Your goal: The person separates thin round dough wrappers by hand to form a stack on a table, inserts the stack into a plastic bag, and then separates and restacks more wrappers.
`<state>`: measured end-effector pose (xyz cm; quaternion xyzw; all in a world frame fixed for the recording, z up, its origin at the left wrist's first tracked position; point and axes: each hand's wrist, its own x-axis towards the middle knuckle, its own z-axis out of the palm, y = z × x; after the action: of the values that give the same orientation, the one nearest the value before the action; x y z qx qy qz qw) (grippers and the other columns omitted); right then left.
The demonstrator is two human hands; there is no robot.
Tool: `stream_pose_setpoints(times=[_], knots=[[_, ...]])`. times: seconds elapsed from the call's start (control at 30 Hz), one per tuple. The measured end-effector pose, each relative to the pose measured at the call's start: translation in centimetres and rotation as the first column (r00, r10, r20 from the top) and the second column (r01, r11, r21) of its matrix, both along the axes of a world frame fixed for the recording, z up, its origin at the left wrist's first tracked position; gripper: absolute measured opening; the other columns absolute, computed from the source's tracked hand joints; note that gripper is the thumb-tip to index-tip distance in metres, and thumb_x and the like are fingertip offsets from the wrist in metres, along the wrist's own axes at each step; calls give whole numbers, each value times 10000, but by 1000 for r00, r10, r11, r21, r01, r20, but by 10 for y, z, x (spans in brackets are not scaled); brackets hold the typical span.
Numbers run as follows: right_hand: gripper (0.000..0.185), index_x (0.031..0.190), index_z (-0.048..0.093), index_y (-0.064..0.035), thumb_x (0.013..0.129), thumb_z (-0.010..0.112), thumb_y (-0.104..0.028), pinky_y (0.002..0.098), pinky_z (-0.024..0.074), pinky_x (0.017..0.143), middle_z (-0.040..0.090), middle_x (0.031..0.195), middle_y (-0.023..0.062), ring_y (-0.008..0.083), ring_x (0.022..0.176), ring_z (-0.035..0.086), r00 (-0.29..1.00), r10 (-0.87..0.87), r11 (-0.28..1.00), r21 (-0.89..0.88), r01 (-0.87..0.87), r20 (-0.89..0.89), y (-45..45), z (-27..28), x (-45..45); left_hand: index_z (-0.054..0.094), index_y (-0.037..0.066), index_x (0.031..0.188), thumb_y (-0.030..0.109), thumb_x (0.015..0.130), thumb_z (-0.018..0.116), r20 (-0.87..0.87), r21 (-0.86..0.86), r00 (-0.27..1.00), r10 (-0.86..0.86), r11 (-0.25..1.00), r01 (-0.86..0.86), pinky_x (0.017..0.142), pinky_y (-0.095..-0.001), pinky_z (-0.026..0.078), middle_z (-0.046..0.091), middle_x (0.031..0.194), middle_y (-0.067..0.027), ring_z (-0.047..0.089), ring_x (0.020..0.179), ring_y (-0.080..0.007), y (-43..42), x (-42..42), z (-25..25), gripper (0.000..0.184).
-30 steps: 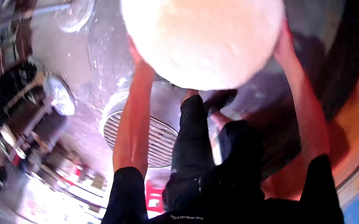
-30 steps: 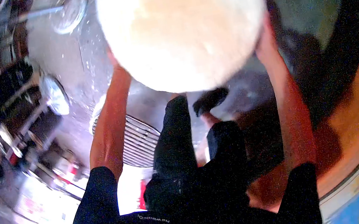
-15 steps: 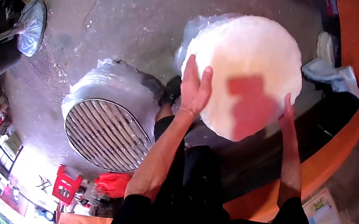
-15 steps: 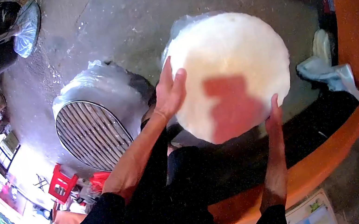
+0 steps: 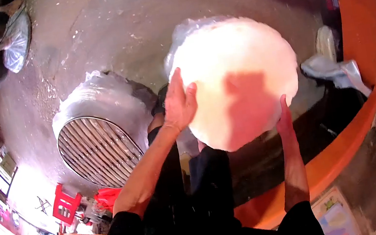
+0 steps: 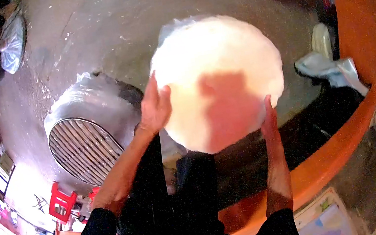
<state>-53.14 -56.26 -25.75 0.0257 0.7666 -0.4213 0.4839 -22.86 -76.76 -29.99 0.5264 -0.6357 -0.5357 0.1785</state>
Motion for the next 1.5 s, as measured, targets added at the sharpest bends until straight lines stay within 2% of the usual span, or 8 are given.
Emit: stream_pose_setpoints(times=[0.6, 0.8, 0.87, 1.03, 1.17, 1.43, 1.47, 1.5], knots=[[699, 1442, 296, -37, 893, 665, -263, 343, 415, 986, 495, 1330, 160, 236, 1198, 490, 852, -499, 863, -180, 471, -160, 62, -25, 82, 389, 32, 1422, 632, 915, 420, -13, 251, 979, -205, 947, 202, 1062, -371, 297, 435, 1430, -120, 393, 1316, -225, -146, -96, 6, 786], [688, 1416, 274, 1, 874, 669, -155, 342, 437, 966, 520, 1295, 165, 244, 1133, 536, 842, -532, 845, 6, 535, -83, 38, -22, 100, 370, -55, 1398, 659, 934, 316, -191, 696, 847, -496, 540, 473, 1111, -306, 256, 445, 1417, -143, 393, 1320, -218, -158, -197, 28, 854], [678, 1392, 309, 14, 855, 687, -155, 342, 435, 969, 536, 1274, 180, 248, 1132, 541, 780, -624, 777, -150, 612, -49, 35, 6, 86, 377, -51, 1394, 642, 950, 294, -19, 473, 830, -557, 726, 498, 1113, -295, 251, 440, 1419, -130, 389, 1319, -205, -150, -197, 19, 827], [798, 1391, 386, -22, 778, 738, -392, 395, 414, 1003, 541, 1290, 222, 337, 1196, 526, 849, -165, 951, 146, 272, -501, 65, -4, 32, 340, 8, 1435, 633, 956, 275, -65, 339, 774, -629, 716, 610, 1135, -363, 210, 398, 1454, -126, 359, 1340, -228, -182, -181, 0, 791], [887, 1384, 370, 32, 743, 751, -448, 415, 423, 1002, 523, 1283, 272, 395, 1181, 525, 643, -98, 993, -119, 11, -760, 25, 0, -36, 294, 101, 1477, 629, 948, 276, 180, 174, 915, -363, 927, 333, 1126, -481, 169, 332, 1504, -106, 297, 1382, -252, -146, -131, 35, 748], [601, 1168, 601, -45, 891, 486, -565, 433, 505, 847, 672, 923, 228, 356, 916, 652, 773, 384, 884, -43, -466, -505, -58, -17, -84, 453, 57, 1334, 530, 945, 473, 33, 605, 979, -200, 784, 140, 956, -358, 416, 540, 1256, -69, 507, 1149, -213, -143, -58, 2, 613], [674, 784, 709, -45, 862, 457, -665, 462, 517, 676, 660, 731, 198, 357, 686, 650, 756, 304, 919, -32, -394, -580, -61, -21, -88, 453, 57, 1334, 530, 945, 473, 48, 600, 979, -199, 789, 131, 956, -358, 416, 540, 1256, -69, 507, 1149, -213, -134, -61, 11, 613], [700, 979, 659, -40, 845, 447, -694, 442, 498, 789, 660, 881, 216, 358, 841, 641, 769, 412, 870, -41, -492, -488, -58, -27, -101, 442, 61, 1342, 549, 936, 471, -17, 545, 993, -118, 832, 108, 961, -373, 411, 524, 1280, -74, 497, 1161, -223, -119, -65, 16, 636]])
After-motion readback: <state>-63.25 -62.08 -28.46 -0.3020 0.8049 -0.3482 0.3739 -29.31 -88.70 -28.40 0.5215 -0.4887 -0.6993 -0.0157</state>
